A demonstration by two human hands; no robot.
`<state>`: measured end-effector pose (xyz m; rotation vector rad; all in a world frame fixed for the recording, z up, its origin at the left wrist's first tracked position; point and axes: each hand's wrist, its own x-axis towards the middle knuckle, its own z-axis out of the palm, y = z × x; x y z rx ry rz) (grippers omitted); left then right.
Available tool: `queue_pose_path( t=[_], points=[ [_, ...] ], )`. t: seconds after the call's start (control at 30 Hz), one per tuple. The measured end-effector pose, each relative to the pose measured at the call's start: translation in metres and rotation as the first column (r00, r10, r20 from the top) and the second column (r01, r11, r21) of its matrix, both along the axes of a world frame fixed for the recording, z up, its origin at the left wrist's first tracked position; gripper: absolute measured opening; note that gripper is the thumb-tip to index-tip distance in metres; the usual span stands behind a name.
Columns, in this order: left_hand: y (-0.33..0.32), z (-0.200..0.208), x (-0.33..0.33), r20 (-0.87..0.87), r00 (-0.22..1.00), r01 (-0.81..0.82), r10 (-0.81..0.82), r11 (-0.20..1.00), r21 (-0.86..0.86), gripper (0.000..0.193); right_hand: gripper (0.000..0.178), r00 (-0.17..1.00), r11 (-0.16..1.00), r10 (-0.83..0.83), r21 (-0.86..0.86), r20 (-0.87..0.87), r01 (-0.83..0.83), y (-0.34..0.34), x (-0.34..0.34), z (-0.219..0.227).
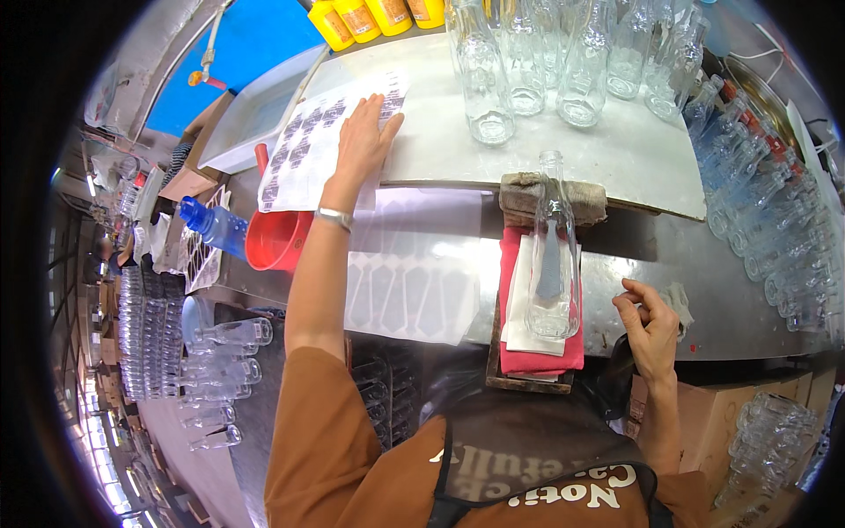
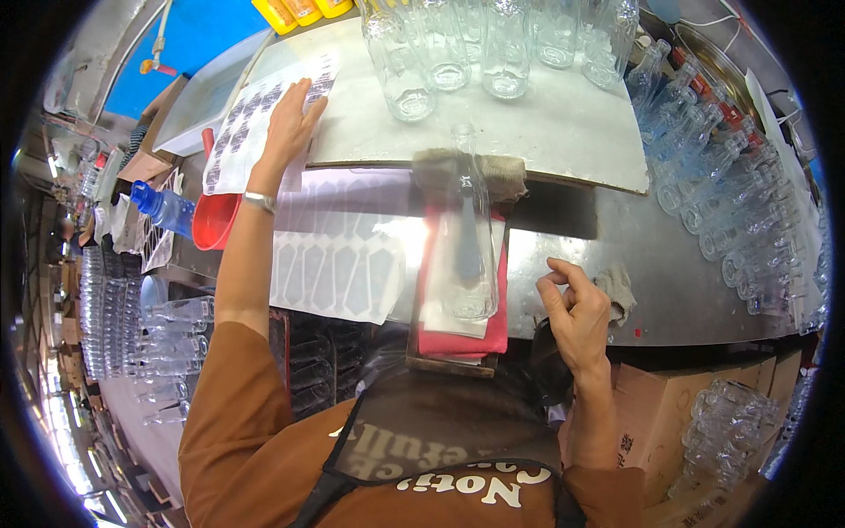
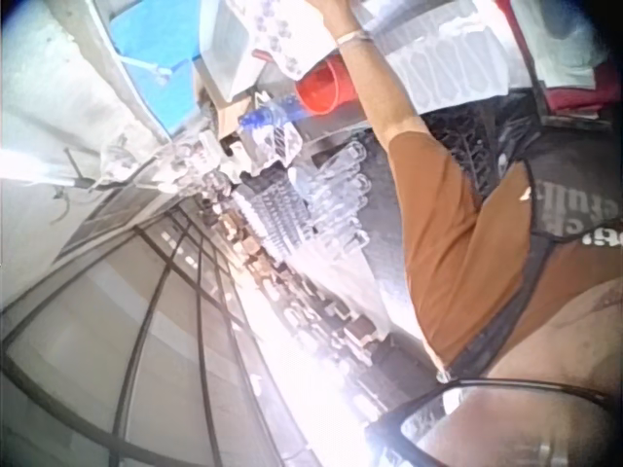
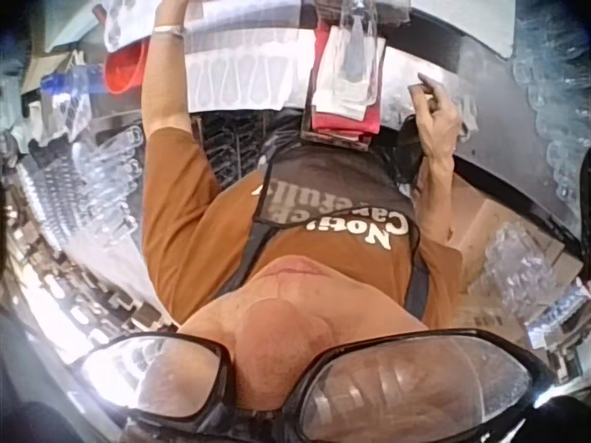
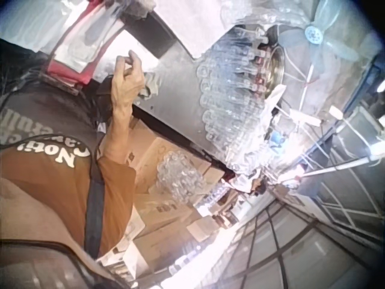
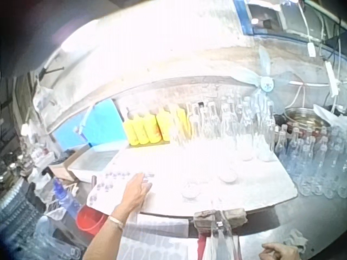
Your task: The person repeatedly picks up clear plastic bottles, places a rectangular label on each bottle, and uses a handheld black device to press the label onto the bottle surface. After labeling, the person sets the bottle aside and repeats the process with the next bottle.
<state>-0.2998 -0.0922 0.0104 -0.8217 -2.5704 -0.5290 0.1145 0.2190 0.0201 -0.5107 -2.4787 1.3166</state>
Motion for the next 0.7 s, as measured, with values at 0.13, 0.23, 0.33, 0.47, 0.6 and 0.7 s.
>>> queue_pose_path(
  t=[0.13,0.23,0.33,0.47,0.6,0.7],
  points=[
    [0.006,0.014,0.011,0.087,0.987,-0.106,0.137,0.95,-0.294,0.056,0.029,1.0,0.999,-0.011,0.038,-0.027,0.012,0.003,0.001,-0.003],
    [-0.005,0.023,0.057,-0.004,0.989,-0.138,0.146,0.922,-0.361,0.052,0.028,1.0,0.998,-0.022,0.059,-0.021,0.023,0.007,0.004,-0.01],
    [-0.009,0.04,0.097,0.141,0.977,-0.098,0.161,0.921,-0.376,0.054,0.028,1.0,0.996,-0.021,0.088,-0.019,0.023,0.007,0.004,-0.01],
    [-0.031,0.021,0.087,-0.073,0.997,-0.008,-0.003,0.988,-0.154,0.064,0.027,0.998,0.998,0.015,0.065,-0.059,-0.011,-0.001,0.0,-0.006],
    [-0.024,0.015,0.086,0.137,0.991,0.026,-0.002,0.984,-0.174,0.065,0.027,0.997,0.996,0.018,0.084,-0.069,-0.012,-0.005,0.005,-0.001],
    [-0.027,0.016,0.098,0.098,0.991,0.112,-0.094,0.973,-0.203,0.057,0.027,0.998,0.994,0.001,0.107,-0.059,0.005,-0.002,0.012,-0.006]
  ],
)
